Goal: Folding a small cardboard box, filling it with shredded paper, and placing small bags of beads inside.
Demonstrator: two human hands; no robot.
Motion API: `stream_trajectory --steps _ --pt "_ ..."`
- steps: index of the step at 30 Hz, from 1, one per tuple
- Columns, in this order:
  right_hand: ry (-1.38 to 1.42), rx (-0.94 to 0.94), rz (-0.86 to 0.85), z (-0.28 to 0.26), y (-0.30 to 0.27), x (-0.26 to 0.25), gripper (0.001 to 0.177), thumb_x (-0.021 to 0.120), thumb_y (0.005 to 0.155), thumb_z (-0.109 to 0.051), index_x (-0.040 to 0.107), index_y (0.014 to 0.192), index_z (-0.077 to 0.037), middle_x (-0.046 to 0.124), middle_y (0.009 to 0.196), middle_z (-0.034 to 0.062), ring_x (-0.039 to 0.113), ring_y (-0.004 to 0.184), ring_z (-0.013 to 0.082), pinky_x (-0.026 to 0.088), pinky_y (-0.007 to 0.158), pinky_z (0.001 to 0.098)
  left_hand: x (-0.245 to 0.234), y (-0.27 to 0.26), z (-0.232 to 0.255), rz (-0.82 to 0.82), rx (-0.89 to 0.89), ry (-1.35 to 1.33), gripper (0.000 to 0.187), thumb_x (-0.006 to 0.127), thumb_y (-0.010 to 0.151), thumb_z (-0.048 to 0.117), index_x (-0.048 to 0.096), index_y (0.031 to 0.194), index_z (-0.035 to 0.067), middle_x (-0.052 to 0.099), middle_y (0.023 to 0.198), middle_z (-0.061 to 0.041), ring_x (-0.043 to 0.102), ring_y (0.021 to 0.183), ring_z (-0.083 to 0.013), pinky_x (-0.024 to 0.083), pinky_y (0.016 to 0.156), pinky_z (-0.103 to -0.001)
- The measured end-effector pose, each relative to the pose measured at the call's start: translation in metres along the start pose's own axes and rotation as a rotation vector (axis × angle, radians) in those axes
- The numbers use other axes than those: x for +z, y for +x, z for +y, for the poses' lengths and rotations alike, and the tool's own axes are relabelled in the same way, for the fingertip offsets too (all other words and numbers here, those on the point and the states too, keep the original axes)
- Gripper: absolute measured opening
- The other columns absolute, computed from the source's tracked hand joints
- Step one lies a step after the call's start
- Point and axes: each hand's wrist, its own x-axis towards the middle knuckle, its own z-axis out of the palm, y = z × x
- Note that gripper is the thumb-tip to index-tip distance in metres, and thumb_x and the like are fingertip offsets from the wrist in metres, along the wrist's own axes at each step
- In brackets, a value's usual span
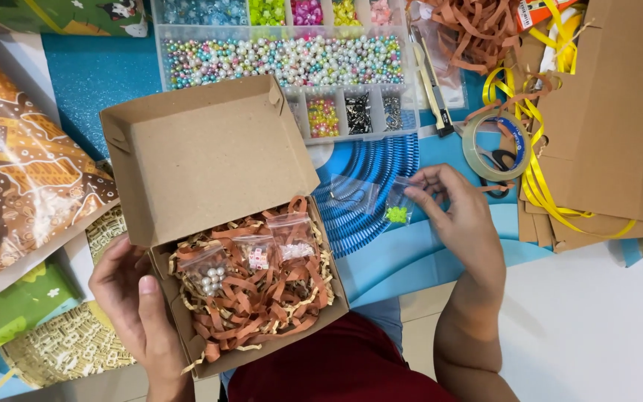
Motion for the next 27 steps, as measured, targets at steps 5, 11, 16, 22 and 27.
stream_trajectory --steps 5,11,16,22,27 --pt "0.037 -0.063 0.120 -0.002 -0.005 0.003 0.009 0.068 0.103 -0.017 0.069 0.106 -0.008 0.071 0.098 0.0024 0.065 0.087 0.0134 0.052 0.080 0.0267 0.001 0.002 0.002 -0.012 0.021 -0.013 0.042 0.040 0.109 0.021 0.037 0.144 -0.002 0.041 0.148 -0.019 0.043 0.140 -0.0284 0.039 0.123 -0.040" --pt "0.048 -0.117 0.274 -0.067 -0.032 -0.011 0.005 0.071 0.106 -0.001 0.067 0.104 0.002 0.069 0.101 0.0093 0.062 0.093 0.0173 0.051 0.092 0.0300 0.000 0.003 -0.011 -0.007 0.046 -0.128 0.042 0.045 0.106 0.019 0.040 0.144 0.003 0.046 0.144 -0.015 0.046 0.137 -0.0271 0.042 0.122 -0.039" --pt "0.186 -0.316 0.061 -0.130 -0.043 -0.002 0.012 0.074 0.090 -0.009 0.070 0.099 -0.003 0.076 0.091 0.0070 0.075 0.083 0.0140 0.059 0.077 0.0224 -0.003 0.004 0.002 -0.010 0.040 -0.117 0.039 0.043 0.108 0.021 0.041 0.142 0.002 0.046 0.146 -0.017 0.049 0.136 -0.0273 0.044 0.121 -0.040" --pt "0.036 -0.560 -0.100 -0.185 -0.042 0.054 0.013 0.075 0.093 -0.027 0.072 0.098 -0.015 0.077 0.092 -0.0036 0.073 0.078 0.0088 0.055 0.067 0.0231 -0.004 0.004 0.002 -0.025 0.028 -0.156 0.037 0.042 0.108 0.021 0.042 0.140 0.004 0.046 0.147 -0.017 0.051 0.132 -0.0263 0.045 0.117 -0.040" --pt "-0.079 -0.743 -0.204 -0.191 -0.052 0.083 0.015 0.074 0.099 -0.020 0.065 0.097 -0.009 0.071 0.091 0.0034 0.069 0.083 0.0180 0.053 0.070 0.0313 -0.005 0.005 0.004 -0.048 0.042 -0.159 0.037 0.043 0.109 0.022 0.042 0.141 0.005 0.047 0.146 -0.015 0.051 0.132 -0.0255 0.046 0.118 -0.039"
